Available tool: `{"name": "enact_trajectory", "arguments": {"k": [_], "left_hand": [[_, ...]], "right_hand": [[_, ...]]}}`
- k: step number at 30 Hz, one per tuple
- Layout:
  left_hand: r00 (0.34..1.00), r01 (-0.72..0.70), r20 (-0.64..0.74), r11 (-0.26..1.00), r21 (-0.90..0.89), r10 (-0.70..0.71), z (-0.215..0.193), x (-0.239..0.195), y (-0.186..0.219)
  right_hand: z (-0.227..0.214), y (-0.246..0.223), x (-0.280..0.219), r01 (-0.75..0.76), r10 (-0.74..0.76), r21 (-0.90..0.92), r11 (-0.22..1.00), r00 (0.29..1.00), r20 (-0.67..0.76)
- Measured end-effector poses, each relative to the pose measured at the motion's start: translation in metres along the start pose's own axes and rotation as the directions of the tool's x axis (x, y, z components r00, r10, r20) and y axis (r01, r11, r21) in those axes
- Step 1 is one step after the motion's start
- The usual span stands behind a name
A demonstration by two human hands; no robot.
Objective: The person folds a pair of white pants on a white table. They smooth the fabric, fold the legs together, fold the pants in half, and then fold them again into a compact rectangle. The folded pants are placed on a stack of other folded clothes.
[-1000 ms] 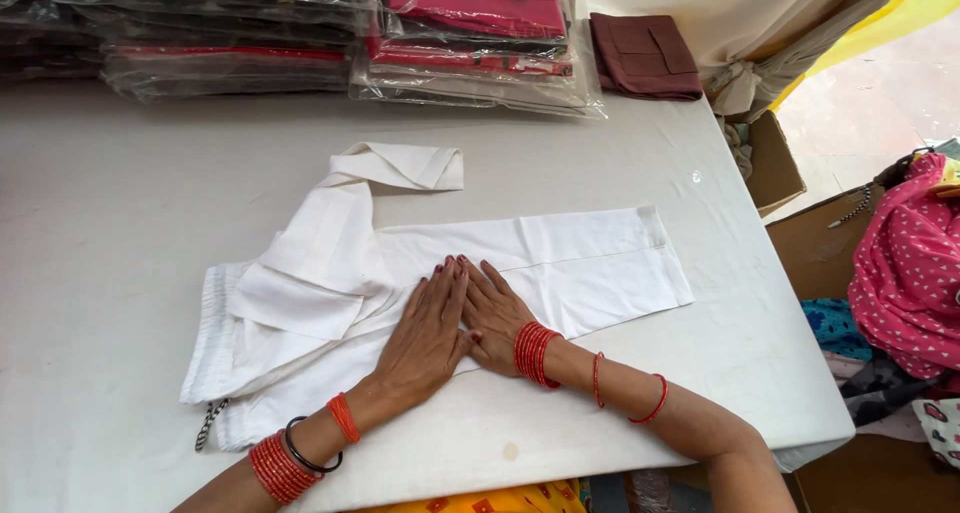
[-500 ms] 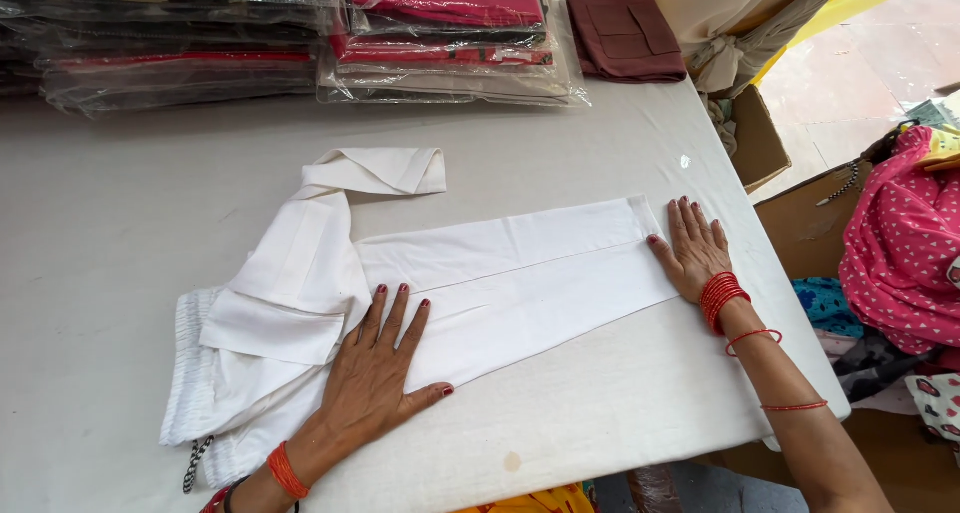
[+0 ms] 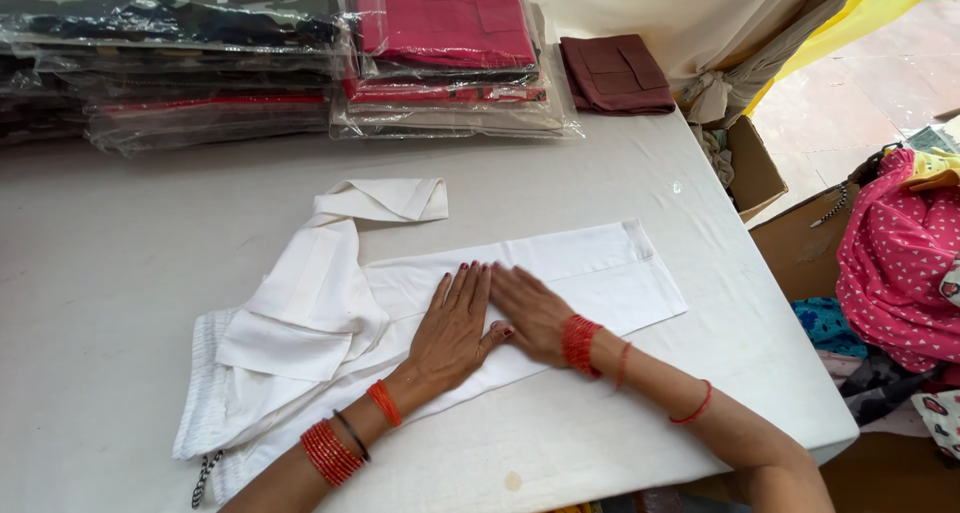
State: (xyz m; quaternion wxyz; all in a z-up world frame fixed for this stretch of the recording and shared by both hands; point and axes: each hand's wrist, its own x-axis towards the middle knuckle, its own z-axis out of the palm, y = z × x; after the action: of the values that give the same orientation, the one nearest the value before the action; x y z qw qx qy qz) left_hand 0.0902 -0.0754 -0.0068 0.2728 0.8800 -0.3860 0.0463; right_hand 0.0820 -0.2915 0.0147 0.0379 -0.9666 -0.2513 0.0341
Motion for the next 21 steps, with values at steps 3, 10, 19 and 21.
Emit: {"name": "enact_trajectory", "arguments": {"k": [3,10,19,21], "left_hand": [[0.993,0.046,0.096,0.972,0.231,-0.070,-0.008,0.011,-0.015],[0.943,0.297,0.035,0.884,0.362,-0.331,-0.027,0.006,-0.076],[0.949,0.315,-0.096,0.882,0.350,-0.301,-0.016,-0.002,-0.082],[0.956,0.285,-0.173,0.888,0.360,-0.237,-0.019,-0.002,-0.075]], "right_hand": [[-0.005,0.014,0.019,0.134,-0.126,-0.082,0.988,0.988,0.093],[-0.007,0.137,0.021,-0.251,0.253,-0.077,0.965,0.967,0.023],[-0.028,0.162,-0.001,-0.812,0.812,-0.091,0.577,0.582,-0.046],[-0.031,0.133,-0.005,-0.845,0.848,-0.201,0.496,0.521,-0.097]]}}
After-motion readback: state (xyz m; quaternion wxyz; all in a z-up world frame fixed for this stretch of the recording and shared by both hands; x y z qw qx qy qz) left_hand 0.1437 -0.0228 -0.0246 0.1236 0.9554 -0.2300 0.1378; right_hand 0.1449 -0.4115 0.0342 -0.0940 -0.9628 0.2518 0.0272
